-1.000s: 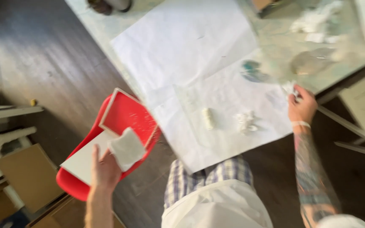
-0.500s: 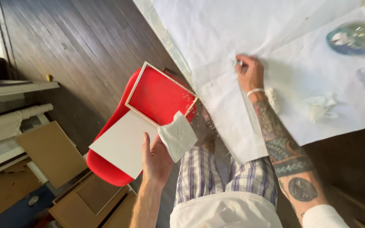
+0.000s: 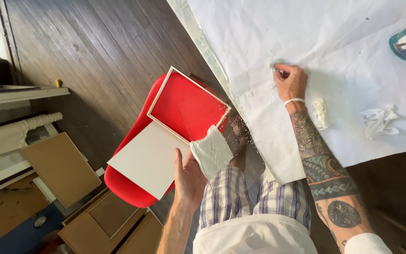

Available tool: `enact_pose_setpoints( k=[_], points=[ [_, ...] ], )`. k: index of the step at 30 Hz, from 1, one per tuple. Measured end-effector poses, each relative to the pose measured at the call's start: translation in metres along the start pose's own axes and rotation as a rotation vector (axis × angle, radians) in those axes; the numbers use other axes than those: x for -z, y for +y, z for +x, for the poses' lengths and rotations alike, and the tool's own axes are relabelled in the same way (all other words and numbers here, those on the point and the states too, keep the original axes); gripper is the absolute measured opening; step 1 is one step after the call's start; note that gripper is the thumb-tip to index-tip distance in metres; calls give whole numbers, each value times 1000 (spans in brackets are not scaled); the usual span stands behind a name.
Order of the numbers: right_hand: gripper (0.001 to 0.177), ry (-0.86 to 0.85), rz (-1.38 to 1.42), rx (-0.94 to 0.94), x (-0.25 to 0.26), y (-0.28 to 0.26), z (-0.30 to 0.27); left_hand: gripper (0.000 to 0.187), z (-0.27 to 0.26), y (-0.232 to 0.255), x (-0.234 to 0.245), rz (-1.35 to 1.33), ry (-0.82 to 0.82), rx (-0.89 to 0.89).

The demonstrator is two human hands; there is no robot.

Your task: Cleaning a transparent glass or acrylic sheet using a spray cleaner and paper towels in a workshop environment.

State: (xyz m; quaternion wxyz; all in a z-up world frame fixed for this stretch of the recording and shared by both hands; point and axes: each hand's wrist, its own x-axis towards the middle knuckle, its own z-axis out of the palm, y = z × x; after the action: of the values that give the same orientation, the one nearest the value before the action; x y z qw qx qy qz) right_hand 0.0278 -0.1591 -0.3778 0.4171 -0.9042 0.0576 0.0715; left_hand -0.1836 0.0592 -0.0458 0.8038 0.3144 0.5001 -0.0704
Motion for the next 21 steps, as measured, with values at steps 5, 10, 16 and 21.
enact_pose_setpoints(
  k=[5, 10, 16, 21],
  points=[
    [21, 39, 32, 7, -2, -30, -16, 88, -1, 0, -2, -65, 41, 20],
    [14, -24, 380, -11, 33, -212, -94, 89, 0, 1, -4, -143, 79, 72],
    [29, -458, 569, 382, 69, -349, -183, 83, 6, -3, 10, -245, 37, 125],
    [18, -90, 478, 170, 66, -204, -110, 93, -12, 13, -19, -221, 147, 170]
  ],
)
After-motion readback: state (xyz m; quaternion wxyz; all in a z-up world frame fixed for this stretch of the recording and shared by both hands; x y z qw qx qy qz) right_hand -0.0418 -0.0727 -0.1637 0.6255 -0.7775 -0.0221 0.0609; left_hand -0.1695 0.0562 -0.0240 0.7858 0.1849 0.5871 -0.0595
